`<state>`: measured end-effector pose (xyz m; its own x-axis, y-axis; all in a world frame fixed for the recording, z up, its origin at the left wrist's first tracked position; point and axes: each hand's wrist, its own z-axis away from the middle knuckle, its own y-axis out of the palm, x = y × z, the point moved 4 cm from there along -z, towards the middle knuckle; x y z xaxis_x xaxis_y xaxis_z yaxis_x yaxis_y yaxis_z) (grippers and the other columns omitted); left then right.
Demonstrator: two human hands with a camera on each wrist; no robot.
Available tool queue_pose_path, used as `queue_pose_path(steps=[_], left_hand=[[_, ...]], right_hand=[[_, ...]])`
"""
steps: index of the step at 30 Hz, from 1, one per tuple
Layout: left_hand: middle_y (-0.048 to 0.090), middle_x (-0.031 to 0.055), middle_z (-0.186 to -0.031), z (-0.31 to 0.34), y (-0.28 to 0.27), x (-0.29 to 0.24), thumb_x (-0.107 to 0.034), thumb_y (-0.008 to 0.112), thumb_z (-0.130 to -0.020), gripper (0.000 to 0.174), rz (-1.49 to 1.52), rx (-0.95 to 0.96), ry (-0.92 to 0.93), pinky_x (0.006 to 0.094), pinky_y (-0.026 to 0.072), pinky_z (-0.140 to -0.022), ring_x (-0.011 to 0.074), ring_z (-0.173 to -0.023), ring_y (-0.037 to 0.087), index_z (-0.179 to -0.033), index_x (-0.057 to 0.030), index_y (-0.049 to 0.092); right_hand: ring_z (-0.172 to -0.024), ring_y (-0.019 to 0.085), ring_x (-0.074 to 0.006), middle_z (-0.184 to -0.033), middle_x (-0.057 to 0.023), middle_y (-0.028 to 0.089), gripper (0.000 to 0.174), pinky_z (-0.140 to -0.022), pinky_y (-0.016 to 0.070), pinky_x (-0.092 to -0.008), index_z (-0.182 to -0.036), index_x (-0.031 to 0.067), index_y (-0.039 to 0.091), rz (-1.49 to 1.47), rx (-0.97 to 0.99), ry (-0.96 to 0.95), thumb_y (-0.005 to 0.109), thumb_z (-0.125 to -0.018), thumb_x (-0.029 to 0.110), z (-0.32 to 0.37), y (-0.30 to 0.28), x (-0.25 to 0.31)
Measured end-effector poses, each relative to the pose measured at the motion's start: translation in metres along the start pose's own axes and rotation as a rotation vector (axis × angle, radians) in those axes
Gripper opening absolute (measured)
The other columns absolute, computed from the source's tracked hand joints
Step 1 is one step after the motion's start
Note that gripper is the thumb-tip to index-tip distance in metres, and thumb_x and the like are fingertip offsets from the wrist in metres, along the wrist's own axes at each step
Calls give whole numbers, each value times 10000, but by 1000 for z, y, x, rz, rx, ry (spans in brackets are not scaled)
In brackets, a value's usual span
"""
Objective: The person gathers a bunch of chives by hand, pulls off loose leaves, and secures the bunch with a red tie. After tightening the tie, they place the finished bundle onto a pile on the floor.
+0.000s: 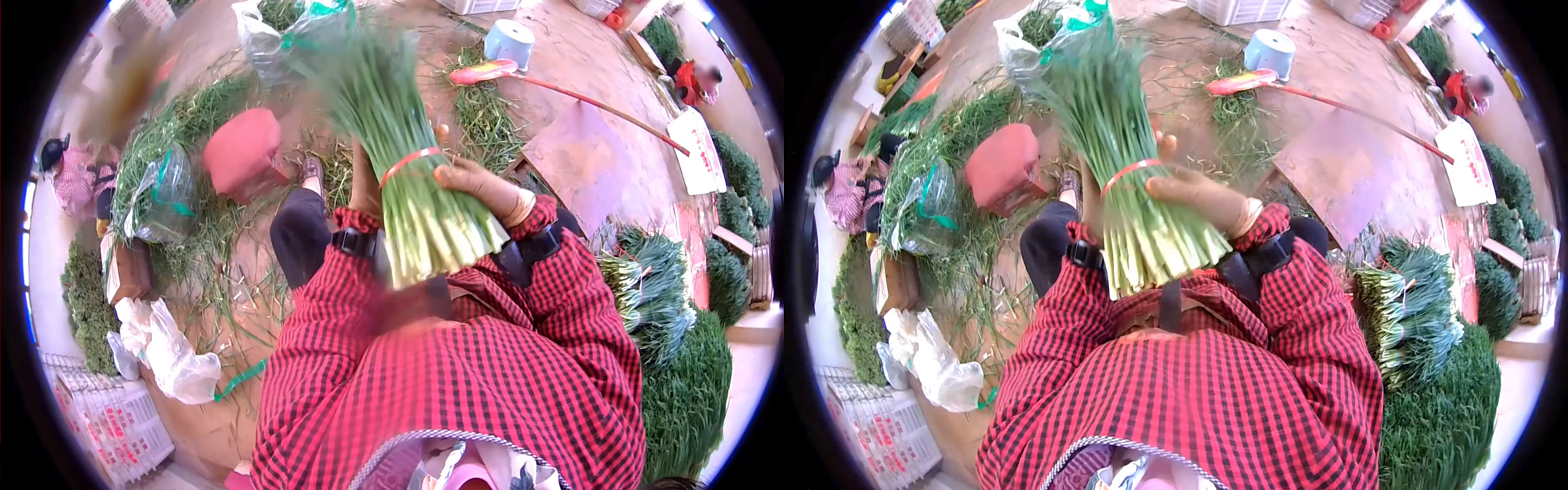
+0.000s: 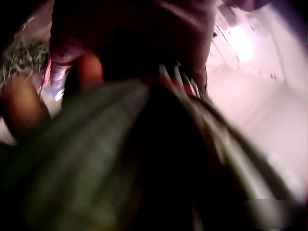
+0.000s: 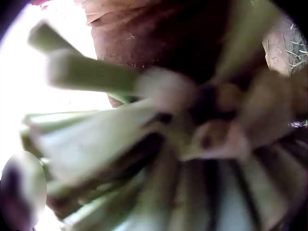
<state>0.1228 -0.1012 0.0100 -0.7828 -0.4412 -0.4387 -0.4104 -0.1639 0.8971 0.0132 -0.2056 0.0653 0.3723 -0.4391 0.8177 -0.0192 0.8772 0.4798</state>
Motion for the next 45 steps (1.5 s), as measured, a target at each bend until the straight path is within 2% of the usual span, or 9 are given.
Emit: queue_pose_path(steps=[5, 6, 10, 14, 18, 32, 38, 42, 45], left_hand=[[546, 191, -1351, 8, -20, -24, -710, 426, -881, 875, 88, 28, 155, 497, 482, -998, 333, -1214, 555, -1424, -23, 418], [553, 192, -1344, 14, -23, -32, -698, 444, -878, 862, 90, 45, 155, 499, 484, -994, 336, -1201, 563, -1409, -19, 437], [605, 196, -1256, 18, -58, -59, -641, 495, -873, 753, 118, -280, 310, 519, 513, -935, 352, -1094, 615, -1336, -48, 533], [649, 141, -1180, 26, -68, -54, -586, 538, -885, 637, 144, -406, 379, 517, 527, -895, 331, -1022, 634, -1266, -78, 587], [677, 104, -1118, 22, -59, -53, -543, 539, -908, 542, 67, -438, 409, 482, 543, -872, 295, -981, 653, -1197, -92, 621], [671, 87, -1131, 34, -44, -58, -382, 548, -959, 434, 99, -478, 525, 395, 551, -873, 240, -969, 663, -1230, -44, 585], [673, 90, -1122, 39, -49, -60, -396, 550, -954, 446, 97, -475, 512, 395, 551, -867, 245, -959, 665, -1223, -43, 589], [678, 86, -1106, 46, -47, -70, -431, 534, -951, 464, 87, -457, 513, 396, 553, -848, 245, -939, 667, -1201, -46, 603], [681, 84, -1103, 47, -46, -65, -414, 529, -957, 442, 116, -431, 496, 391, 553, -848, 243, -936, 667, -1186, -45, 612]], right_hand=[[-1207, 518, -210, -1398, -134, 491, 784, -1038, 410, -325, -1529, 36, 240, 574, -118, -202, 628, -948, 392, 7, -9, -30], [-1142, 581, -226, -1350, -152, 550, 729, -959, 485, -361, -1495, 34, 327, 423, -63, 183, 636, -936, 385, 21, -8, -42], [-936, 668, -176, -951, -95, 703, 322, -771, 555, -331, -1133, 42, 674, 1687, -261, 192, 699, -894, 256, 39, -64, -53], [-745, 668, -160, -824, -97, 692, 246, -684, 523, -294, -1116, 77, 699, 935, -442, -709, 692, -871, 95, 40, 0, 18], [-608, 615, -170, -713, -75, 628, 384, -574, 495, -282, -1194, 71, 657, 1497, -282, -521, 754, -825, 111, 19, 68, 26], [-678, 659, -238, -744, -92, 651, 142, -614, 498, -340, -969, 87, 593, 1319, -327, -329, 672, -859, 129, 0, 39, -15], [-607, 478, -11, -668, 70, 541, 74, -533, 391, -193, -894, 23, 599, 766, -162, -19, 652, -898, 74, 23, 15, -25], [-723, 658, -248, -803, -116, 652, 247, -669, 522, -339, -1025, 108, 692, 1701, -214, 144, 695, -809, 229, 49, -42, -23], [-800, 677, -285, -917, -106, 668, 330, -678, 547, -375, -1140, 155, 671, 1493, -517, -195, 691, -826, 255, 49, -29, 8]])
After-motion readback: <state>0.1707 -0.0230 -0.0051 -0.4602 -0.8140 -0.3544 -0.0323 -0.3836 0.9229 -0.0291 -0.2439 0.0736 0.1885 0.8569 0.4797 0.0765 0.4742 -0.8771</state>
